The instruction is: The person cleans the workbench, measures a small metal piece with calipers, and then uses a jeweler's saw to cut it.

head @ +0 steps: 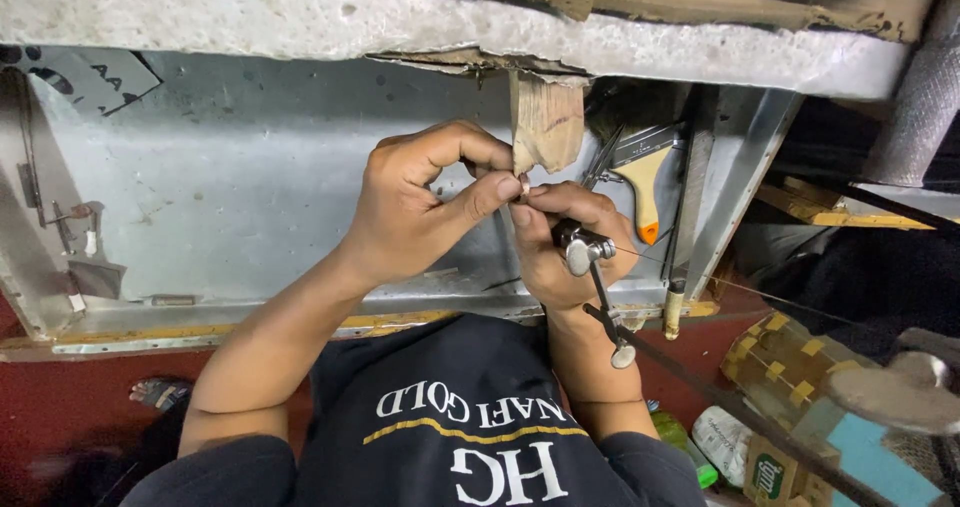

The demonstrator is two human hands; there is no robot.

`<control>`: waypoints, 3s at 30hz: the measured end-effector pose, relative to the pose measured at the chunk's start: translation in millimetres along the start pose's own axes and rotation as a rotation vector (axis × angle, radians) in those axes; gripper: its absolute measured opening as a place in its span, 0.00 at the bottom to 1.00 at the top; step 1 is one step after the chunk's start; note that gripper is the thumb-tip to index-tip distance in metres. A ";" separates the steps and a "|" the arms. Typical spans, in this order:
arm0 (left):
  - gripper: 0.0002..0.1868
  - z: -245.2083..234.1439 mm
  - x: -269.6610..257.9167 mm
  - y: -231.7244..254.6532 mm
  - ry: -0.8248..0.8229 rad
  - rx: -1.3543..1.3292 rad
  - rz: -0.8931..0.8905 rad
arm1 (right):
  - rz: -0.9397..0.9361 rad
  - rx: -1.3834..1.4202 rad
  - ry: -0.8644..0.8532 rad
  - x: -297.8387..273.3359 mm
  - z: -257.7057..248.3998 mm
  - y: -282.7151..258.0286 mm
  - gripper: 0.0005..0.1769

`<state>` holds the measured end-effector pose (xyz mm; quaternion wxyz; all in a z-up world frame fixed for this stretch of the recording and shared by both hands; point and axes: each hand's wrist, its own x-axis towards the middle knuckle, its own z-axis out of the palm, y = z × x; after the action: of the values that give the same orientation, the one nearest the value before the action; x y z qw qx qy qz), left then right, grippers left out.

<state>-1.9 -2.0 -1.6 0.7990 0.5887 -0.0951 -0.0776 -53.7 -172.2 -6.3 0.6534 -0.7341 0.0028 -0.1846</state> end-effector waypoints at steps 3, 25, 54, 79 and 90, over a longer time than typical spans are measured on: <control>0.05 0.6 0.3 -0.5 0.002 0.003 0.003 | 0.000 -0.015 0.002 -0.9 -0.7 1.8 0.09; 0.04 -0.7 0.5 -2.0 0.030 0.060 0.043 | -0.042 0.014 -0.081 6.7 0.4 -1.9 0.08; 0.08 0.9 -5.5 17.6 -0.058 0.005 -0.018 | -0.074 0.025 -0.012 -13.9 -6.9 12.0 0.18; 0.06 18.5 -0.9 9.4 0.139 0.350 0.219 | -0.251 -0.551 -0.174 -22.8 -4.4 47.8 0.19; 0.04 25.7 2.0 19.3 0.158 0.316 0.228 | -0.085 -0.218 -0.221 -12.8 -6.7 50.2 0.24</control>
<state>-6.0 -20.6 24.4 0.7052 0.6964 -0.1093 0.0755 -55.5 -182.8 -57.4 0.5579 -0.8159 -0.0801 -0.1288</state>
